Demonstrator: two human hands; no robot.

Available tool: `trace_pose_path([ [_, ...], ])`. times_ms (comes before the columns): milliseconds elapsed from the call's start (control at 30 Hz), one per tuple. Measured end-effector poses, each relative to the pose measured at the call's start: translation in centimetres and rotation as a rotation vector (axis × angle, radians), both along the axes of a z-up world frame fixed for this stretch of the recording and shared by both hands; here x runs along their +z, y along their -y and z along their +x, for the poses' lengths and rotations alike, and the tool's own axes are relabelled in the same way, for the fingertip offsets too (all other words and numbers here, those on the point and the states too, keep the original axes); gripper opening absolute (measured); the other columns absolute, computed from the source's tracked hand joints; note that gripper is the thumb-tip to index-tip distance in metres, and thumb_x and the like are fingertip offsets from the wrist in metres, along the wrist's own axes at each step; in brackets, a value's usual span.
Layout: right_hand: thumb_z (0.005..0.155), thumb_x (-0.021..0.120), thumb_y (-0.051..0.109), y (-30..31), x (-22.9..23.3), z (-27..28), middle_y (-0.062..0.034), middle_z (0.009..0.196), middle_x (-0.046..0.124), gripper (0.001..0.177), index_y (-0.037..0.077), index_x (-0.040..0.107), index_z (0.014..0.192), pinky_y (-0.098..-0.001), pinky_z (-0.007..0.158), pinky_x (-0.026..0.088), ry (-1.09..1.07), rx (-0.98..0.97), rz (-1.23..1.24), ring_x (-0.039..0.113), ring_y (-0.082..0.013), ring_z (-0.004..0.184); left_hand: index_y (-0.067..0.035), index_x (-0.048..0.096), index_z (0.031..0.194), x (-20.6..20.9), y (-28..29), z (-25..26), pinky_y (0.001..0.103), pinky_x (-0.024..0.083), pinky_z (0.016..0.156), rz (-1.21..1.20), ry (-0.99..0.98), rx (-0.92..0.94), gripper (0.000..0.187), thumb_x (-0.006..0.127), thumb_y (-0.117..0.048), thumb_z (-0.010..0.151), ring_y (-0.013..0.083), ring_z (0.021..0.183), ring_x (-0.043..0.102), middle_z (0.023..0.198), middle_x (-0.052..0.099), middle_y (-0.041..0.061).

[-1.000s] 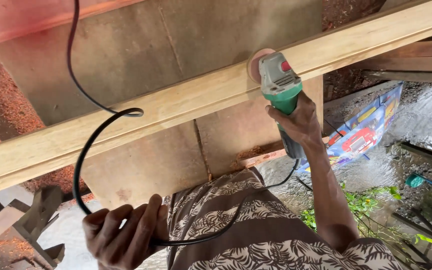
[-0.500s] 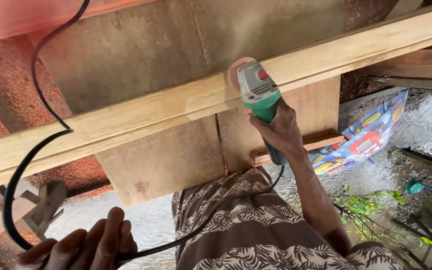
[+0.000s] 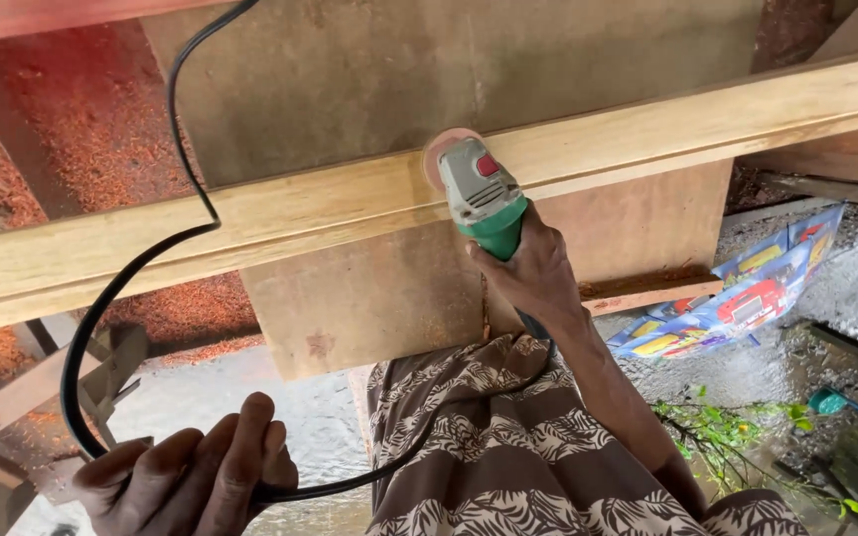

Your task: The person uses a handheld electric sander to smooth the surface of a long wooden plank resting on a workbench. They move the sander back and forth along the plank's length, generating sawdust, and briefly pause to reposition the plank before continuing.

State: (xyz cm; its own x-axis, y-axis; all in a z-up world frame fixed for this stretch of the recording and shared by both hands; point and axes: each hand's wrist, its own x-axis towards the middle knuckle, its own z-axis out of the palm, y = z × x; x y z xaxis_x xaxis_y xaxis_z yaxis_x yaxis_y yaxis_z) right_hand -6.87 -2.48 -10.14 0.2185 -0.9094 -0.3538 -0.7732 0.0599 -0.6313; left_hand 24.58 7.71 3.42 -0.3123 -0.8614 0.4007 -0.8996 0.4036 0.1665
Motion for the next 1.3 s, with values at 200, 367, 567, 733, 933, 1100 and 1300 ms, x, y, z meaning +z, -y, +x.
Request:
trace_pose_path([
  [200,0.082,0.063,0.047,-0.9,-0.7,2.8,-0.0142,0.113,0.061,0.066,0.001,0.044,0.126,-0.0506,0.091,0.045,-0.084,0.031,0.02,0.062,-0.0343,0.095,-0.013,0.074,0.081,-0.5,-1.5,0.7,0.026,0.031,0.078,-0.055,-0.045,0.075,0.021,0.055,-0.019,0.088,0.0106,0.076,0.049,0.059,0.065,-0.007],
  [367,0.087,0.059,0.044,-1.6,-0.9,5.4,-0.014,0.09,0.066,0.055,0.0,0.048,0.118,-0.0298,0.056,0.06,0.06,0.139,0.047,0.067,-0.0207,0.068,-0.015,0.072,0.082,-2.5,-4.3,0.8,0.046,0.043,0.076,-0.019,-0.033,0.188,0.025,0.049,-0.022,0.086,0.0175,0.053,0.045,0.052,0.058,-0.008],
  [567,0.079,0.064,0.041,-1.0,0.9,4.7,-0.012,0.092,0.063,0.053,0.004,0.048,0.114,-0.0432,0.069,0.057,-0.04,0.048,0.156,0.066,-0.0284,0.079,-0.005,0.056,0.109,-1.5,-6.6,-0.8,0.042,0.043,0.084,0.344,-0.086,0.304,0.028,0.039,-0.023,0.098,0.0231,0.068,0.047,0.082,0.066,-0.001],
  [733,0.083,0.058,0.049,-0.2,0.8,0.4,-0.0155,0.101,0.065,0.062,0.001,0.046,0.121,-0.0439,0.079,0.056,-0.046,0.04,0.124,0.066,-0.0291,0.086,-0.003,0.052,0.113,-2.7,-5.0,-2.1,0.04,0.037,0.075,0.214,-0.104,0.126,0.024,0.041,-0.017,0.097,0.0219,0.06,0.042,0.082,0.066,0.002],
  [933,0.076,0.068,0.036,1.4,1.0,-4.3,-0.0169,0.095,0.067,0.057,0.0,0.051,0.116,-0.0463,0.069,0.053,-0.067,-0.04,0.071,0.065,-0.036,0.081,-0.012,0.068,0.098,-1.8,-2.7,-5.8,0.044,0.037,0.081,0.3,-0.06,0.209,0.02,0.055,-0.023,0.088,0.0178,0.067,0.049,0.067,0.063,-0.007],
  [1100,0.077,0.067,0.036,2.6,1.0,-8.4,-0.0159,0.092,0.066,0.06,-0.002,0.048,0.12,-0.0458,0.067,0.051,-0.08,-0.049,0.013,0.064,-0.0347,0.075,-0.014,0.067,0.098,-1.0,-1.3,-9.2,0.044,0.034,0.084,0.358,-0.071,0.226,0.019,0.053,-0.024,0.091,0.0167,0.07,0.048,0.069,0.063,-0.008],
  [1300,0.072,0.067,0.031,4.5,2.4,-12.6,-0.0149,0.097,0.067,0.058,0.001,0.051,0.12,-0.0472,0.071,0.05,-0.081,-0.129,0.13,0.063,-0.0359,0.084,-0.019,0.068,0.101,-1.2,0.1,-13.7,0.043,0.039,0.075,0.332,-0.078,0.218,0.016,0.061,-0.022,0.087,0.0109,0.059,0.055,0.072,0.066,-0.013],
])
